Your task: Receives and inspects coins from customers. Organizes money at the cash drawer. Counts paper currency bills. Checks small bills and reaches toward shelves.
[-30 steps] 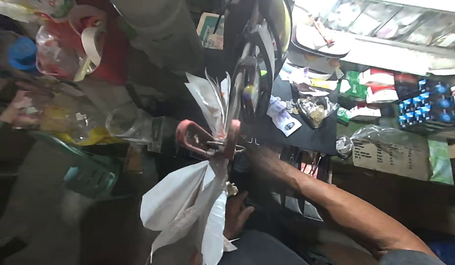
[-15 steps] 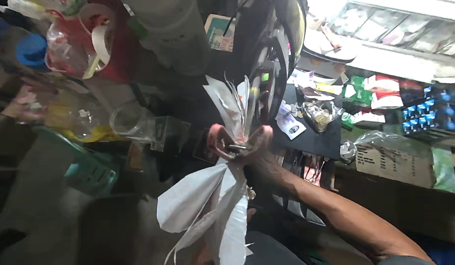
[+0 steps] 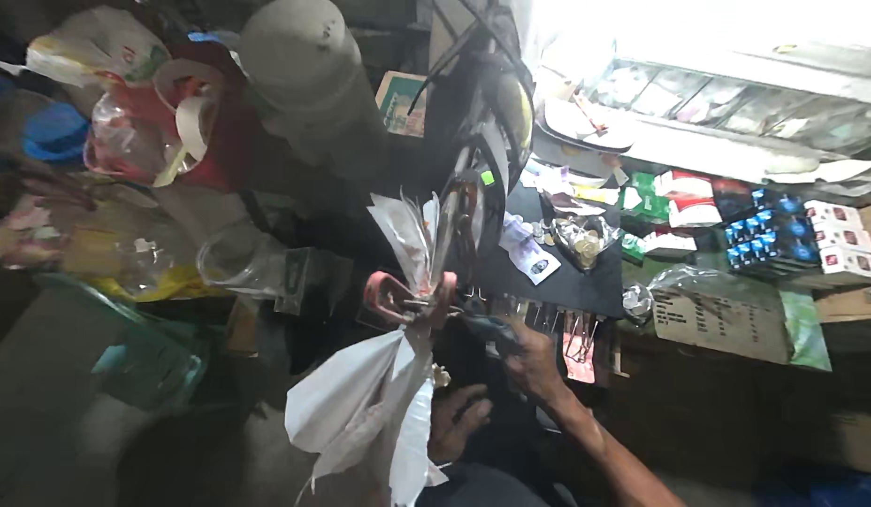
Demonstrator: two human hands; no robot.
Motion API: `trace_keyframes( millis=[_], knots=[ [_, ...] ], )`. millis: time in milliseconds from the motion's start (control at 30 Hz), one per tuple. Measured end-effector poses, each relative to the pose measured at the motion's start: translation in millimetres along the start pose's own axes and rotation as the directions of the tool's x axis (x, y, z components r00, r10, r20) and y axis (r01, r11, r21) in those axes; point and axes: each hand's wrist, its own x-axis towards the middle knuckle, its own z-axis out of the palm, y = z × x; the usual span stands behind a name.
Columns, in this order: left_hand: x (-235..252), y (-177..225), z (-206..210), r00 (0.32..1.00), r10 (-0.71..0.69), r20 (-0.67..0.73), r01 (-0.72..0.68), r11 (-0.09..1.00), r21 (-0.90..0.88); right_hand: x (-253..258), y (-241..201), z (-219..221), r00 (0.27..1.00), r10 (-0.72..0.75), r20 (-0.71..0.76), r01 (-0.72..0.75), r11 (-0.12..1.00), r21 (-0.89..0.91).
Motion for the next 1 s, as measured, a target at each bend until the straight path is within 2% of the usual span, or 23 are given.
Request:
trace_keyframes(
  millis=[67, 133, 233, 300, 367, 433, 533, 600, 667, 767, 867, 933, 1000],
  knots=[
    [11, 3, 8, 0.996, 0.069, 0.054, -0.067, 0.997, -0.033, -17, -9, -9, 0.978, 0.189, -0.090, -0.159, 0.950, 0.270],
    [22, 13, 13, 0.991, 0.107, 0.082, -0.105, 0.994, -0.028, -31, -20, -10, 0.939, 0.301, -0.169, -0.194, 0.866, 0.461],
    [33, 21, 22, 0.997, 0.073, 0.029, -0.070, 0.992, -0.100, -48, -39, -11, 0.906, 0.341, -0.251, -0.137, 0.797, 0.588],
    [40, 9, 26, 0.989, 0.125, -0.084, -0.139, 0.973, -0.182, -58, -43, -12, 0.921, 0.304, -0.245, -0.077, 0.757, 0.649],
    [48, -1, 27, 0.944, 0.268, -0.191, -0.314, 0.906, -0.282, -66, -45, -15, 0.952, 0.244, -0.187, -0.048, 0.719, 0.694],
    [43, 15, 29, 0.890, 0.332, -0.312, -0.428, 0.844, -0.322, -70, -46, -21, 0.974, 0.198, -0.112, -0.051, 0.669, 0.742],
    [32, 39, 32, 0.830, 0.351, -0.434, -0.485, 0.838, -0.249, -73, -39, -44, 0.987, 0.125, 0.103, -0.161, 0.672, 0.723],
    [31, 41, 30, 0.826, 0.359, -0.434, -0.476, 0.857, -0.197, -69, -27, -66, 0.951, 0.012, 0.308, -0.244, 0.640, 0.728],
    [32, 35, 27, 0.837, 0.378, -0.395, -0.460, 0.878, -0.136, -62, -14, -79, 0.911, -0.041, 0.410, -0.308, 0.593, 0.744],
    [33, 31, 27, 0.844, 0.400, -0.357, -0.438, 0.898, -0.031, -48, -9, -78, 0.909, 0.020, 0.415, -0.333, 0.633, 0.699],
    [37, 34, 28, 0.843, 0.403, -0.357, -0.440, 0.898, -0.025, -38, -21, -65, 0.946, 0.094, 0.310, -0.292, 0.666, 0.687],
    [38, 37, 26, 0.855, 0.398, -0.332, -0.455, 0.883, -0.115, -37, -23, -54, 0.967, 0.079, 0.244, -0.231, 0.684, 0.692],
    [34, 42, 27, 0.894, 0.351, -0.279, -0.421, 0.871, -0.253, -39, -25, -46, 0.970, 0.083, 0.227, -0.224, 0.656, 0.720]
  ],
)
